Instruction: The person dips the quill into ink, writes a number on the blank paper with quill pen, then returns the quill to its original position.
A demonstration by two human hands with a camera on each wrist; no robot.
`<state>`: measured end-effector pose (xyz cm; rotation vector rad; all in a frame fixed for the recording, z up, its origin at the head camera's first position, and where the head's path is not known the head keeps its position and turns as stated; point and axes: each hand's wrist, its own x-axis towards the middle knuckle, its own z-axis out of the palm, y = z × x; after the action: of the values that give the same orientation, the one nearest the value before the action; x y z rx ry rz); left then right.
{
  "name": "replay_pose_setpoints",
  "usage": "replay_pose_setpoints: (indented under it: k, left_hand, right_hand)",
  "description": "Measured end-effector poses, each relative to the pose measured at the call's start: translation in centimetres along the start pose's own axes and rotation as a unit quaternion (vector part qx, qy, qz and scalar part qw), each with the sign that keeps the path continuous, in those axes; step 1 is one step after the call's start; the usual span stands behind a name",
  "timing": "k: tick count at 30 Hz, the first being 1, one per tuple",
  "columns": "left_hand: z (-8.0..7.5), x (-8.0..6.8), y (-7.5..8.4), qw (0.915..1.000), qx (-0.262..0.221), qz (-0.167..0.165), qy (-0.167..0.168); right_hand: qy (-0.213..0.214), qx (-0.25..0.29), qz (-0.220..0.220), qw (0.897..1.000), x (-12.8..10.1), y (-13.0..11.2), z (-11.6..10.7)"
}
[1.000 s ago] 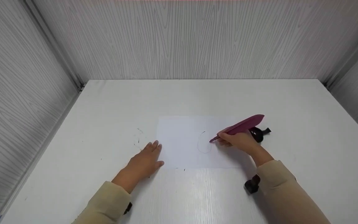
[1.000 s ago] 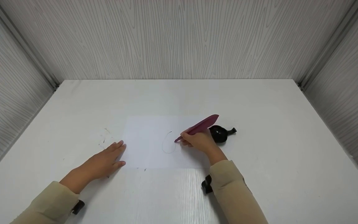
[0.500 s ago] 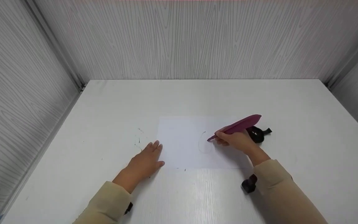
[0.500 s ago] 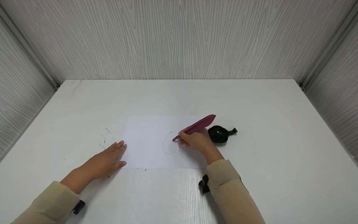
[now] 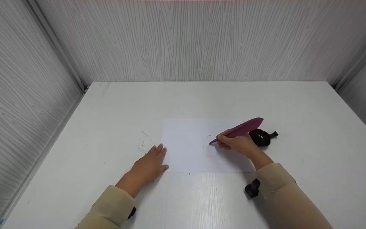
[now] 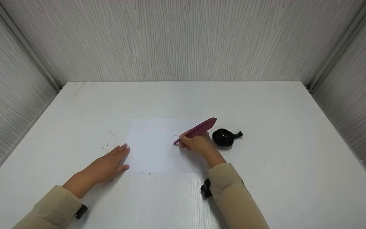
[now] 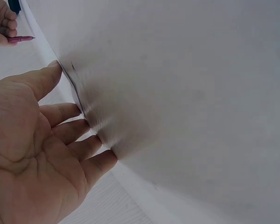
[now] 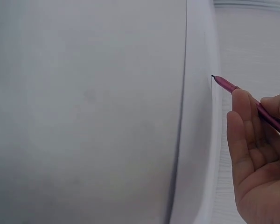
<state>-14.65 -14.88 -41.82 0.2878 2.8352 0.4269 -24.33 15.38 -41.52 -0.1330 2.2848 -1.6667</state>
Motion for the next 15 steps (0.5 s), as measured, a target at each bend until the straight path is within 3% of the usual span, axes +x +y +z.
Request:
replay_pose_setpoints:
  k: [15]
  left_hand:
    - [0.21,0.15,-0.19,1.0000,0.003,0.002,-0.004]
  right_hand:
    - [-0.020,-0.017,-0.007,1.000,0.18,-0.06,0.54]
